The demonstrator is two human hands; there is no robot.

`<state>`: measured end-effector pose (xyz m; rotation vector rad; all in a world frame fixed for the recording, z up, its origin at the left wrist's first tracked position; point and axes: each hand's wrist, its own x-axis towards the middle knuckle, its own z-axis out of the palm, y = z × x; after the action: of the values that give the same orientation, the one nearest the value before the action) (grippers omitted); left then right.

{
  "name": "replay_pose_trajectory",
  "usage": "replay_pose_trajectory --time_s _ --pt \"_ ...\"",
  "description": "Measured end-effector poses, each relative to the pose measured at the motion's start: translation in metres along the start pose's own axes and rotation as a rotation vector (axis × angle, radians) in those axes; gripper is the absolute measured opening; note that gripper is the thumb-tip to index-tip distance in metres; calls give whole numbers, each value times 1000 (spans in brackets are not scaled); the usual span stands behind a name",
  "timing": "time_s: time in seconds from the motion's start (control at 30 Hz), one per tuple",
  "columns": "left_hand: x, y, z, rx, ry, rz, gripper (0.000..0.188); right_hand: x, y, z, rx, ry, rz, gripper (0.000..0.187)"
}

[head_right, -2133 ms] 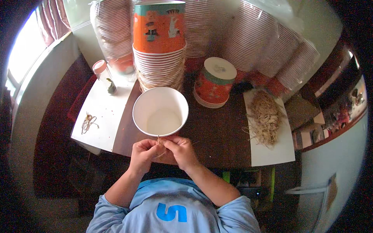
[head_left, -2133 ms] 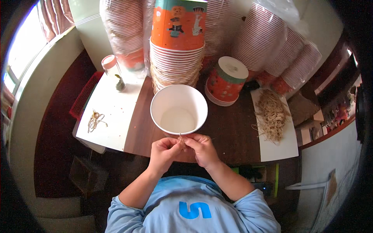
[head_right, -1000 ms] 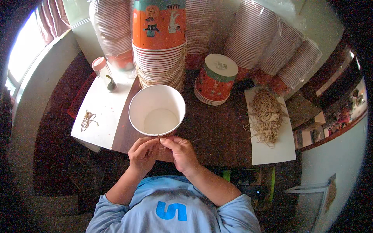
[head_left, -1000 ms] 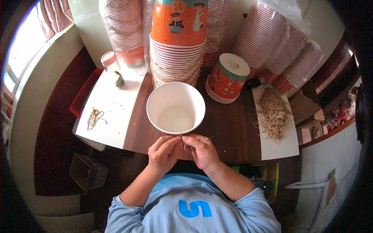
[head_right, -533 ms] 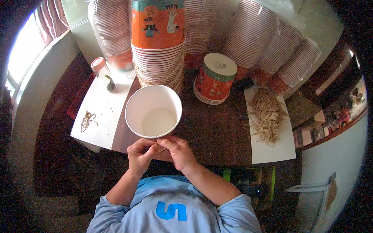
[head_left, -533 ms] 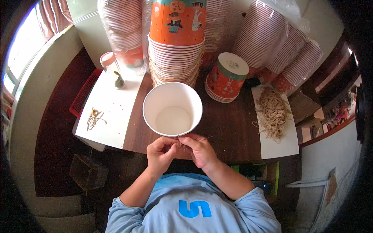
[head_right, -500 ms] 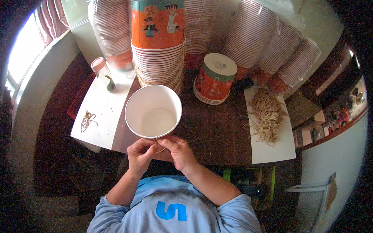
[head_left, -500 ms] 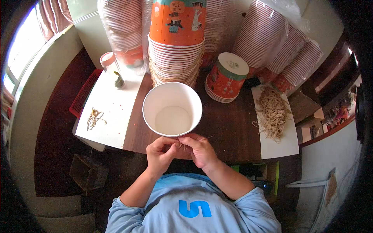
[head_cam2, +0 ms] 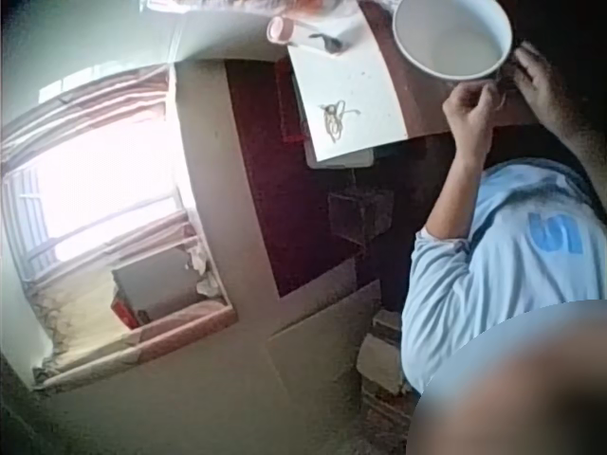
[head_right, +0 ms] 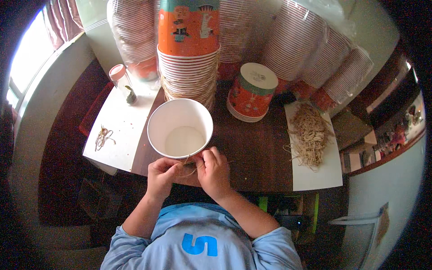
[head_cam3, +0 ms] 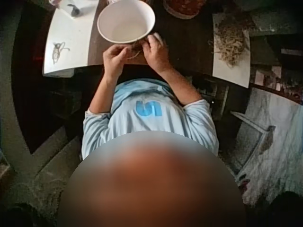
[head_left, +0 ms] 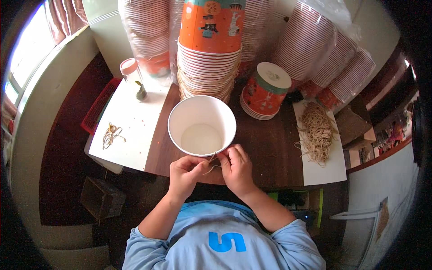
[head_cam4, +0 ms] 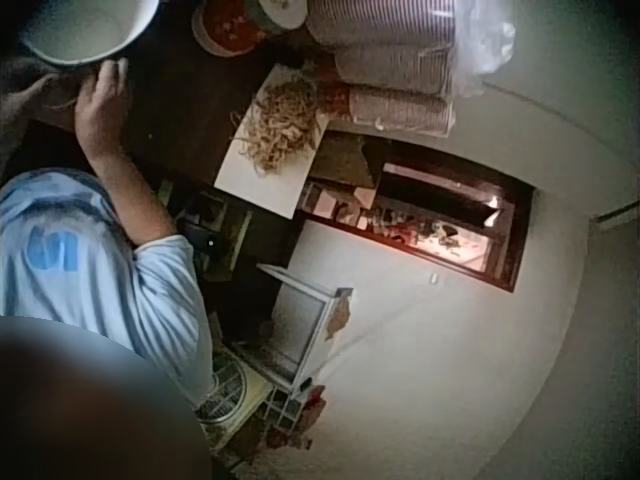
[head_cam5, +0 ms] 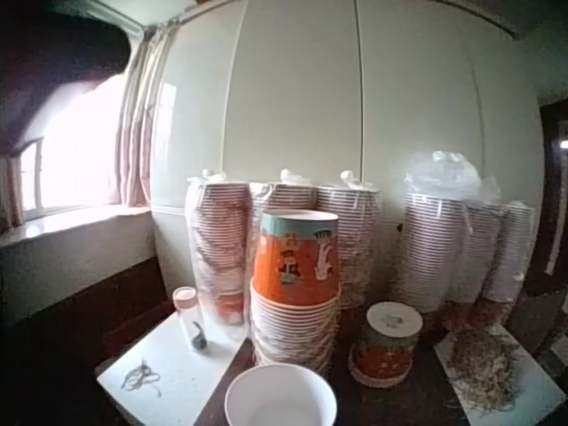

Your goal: Applying rubber bands to stacks of paper bowls for packaging.

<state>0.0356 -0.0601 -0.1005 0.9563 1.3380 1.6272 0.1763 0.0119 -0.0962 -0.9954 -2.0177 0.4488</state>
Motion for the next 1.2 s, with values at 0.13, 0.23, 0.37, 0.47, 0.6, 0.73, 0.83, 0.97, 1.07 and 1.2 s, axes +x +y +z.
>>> replay_pose_trajectory --time_s 0.13,0.23,0.37,0.47,0.6,0.73,0.83,0.97,1.07,1.2 --pt "2 3 -3 -442 -155 -297 13 5 -3 -3 -101 46 -127 12" --pt "0 9 -2 -521 -182 -381 16 8 2 -4 46 27 -77 10" --pt "-11 12 -7 -322 -201 -354 18 9 5 -17 219 -18 5 14" --pt "-20 16 -13 -64 -233 -282 19 7 2 -31 170 -66 36 25" --pt "-26 16 -10 67 -224 -78 18 15 -6 -37 7 -26 -455 37" --pt "-26 31 -5 159 -260 -26 16 17 -2 -29 50 -91 -570 35" --pt "-29 43 -2 309 -229 66 12 19 -2 -28 71 -82 -603 32" --pt "-36 56 0 216 -408 161 6 28 11 -26 84 -7 -567 28" --pt "-35 64 2 267 -447 208 6 34 13 -27 89 -57 -580 27" --pt "-34 66 2 252 -463 224 7 40 10 -29 111 -117 -571 26"
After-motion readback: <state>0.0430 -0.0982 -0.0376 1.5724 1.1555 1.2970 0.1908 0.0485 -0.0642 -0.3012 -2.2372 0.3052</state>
